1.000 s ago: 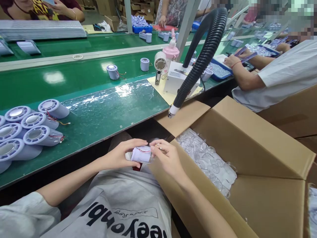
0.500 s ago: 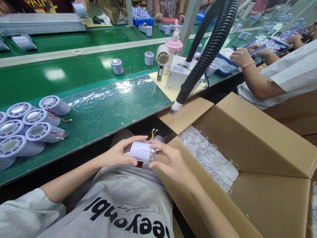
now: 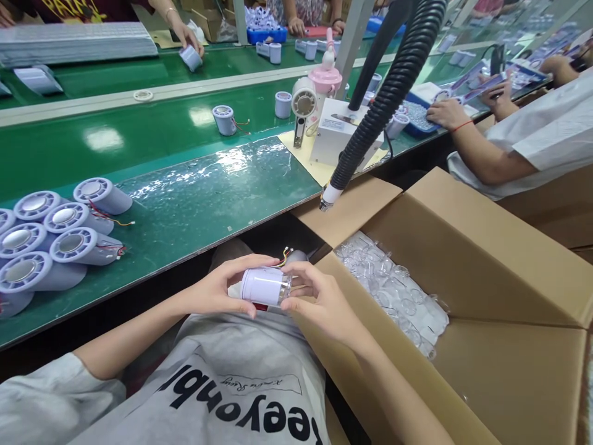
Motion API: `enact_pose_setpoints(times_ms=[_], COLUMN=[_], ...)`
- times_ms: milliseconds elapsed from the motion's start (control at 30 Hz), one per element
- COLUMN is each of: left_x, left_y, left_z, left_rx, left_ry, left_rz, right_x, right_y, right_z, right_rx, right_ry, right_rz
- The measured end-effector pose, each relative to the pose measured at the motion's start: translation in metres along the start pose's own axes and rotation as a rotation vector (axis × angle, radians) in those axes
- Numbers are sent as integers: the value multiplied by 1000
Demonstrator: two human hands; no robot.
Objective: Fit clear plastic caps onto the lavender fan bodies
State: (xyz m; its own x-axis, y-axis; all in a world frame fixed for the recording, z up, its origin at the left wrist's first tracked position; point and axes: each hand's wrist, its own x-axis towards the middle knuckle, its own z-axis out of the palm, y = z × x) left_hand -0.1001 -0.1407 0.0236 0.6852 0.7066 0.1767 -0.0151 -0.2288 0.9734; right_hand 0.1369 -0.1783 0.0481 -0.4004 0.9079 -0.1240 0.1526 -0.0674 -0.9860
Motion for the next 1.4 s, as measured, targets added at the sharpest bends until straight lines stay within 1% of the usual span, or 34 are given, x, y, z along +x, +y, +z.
enact_pose_setpoints(times_ms=[200,500,667,900,1033,1167,1233,1300,1367,1400], left_x=[-1,-4,-4,-5,-5,-7,-7,-8,-10,-11], left_y=[0,-1,-1,0,-1,-1,2,8,14,18], left_z=[1,0,0,0,-1,0,1,3,5,6], left_rx=[-7,52,58,38,53,96,119,132,114,89], left_ry=[-4,2,-1,-11,-14,-28,-26,-15,-2,6], left_rz=[9,73,90,103,111,133,118,63,-45,-106], right_x=[0,2,4,8,9,11,12,12,10,8], right_y=[3,10,12,13,9,8,9,10,13,15], right_z=[2,7,11,20,23,23,22,22,23,24], right_rx=[94,262,328,448,526,602,635,647,619,586], right_ry=[10,-3,-4,-2,-72,-133,-176,-237,-272,-263], right_rz=[55,140,214,342,437,599,667,680,612,538])
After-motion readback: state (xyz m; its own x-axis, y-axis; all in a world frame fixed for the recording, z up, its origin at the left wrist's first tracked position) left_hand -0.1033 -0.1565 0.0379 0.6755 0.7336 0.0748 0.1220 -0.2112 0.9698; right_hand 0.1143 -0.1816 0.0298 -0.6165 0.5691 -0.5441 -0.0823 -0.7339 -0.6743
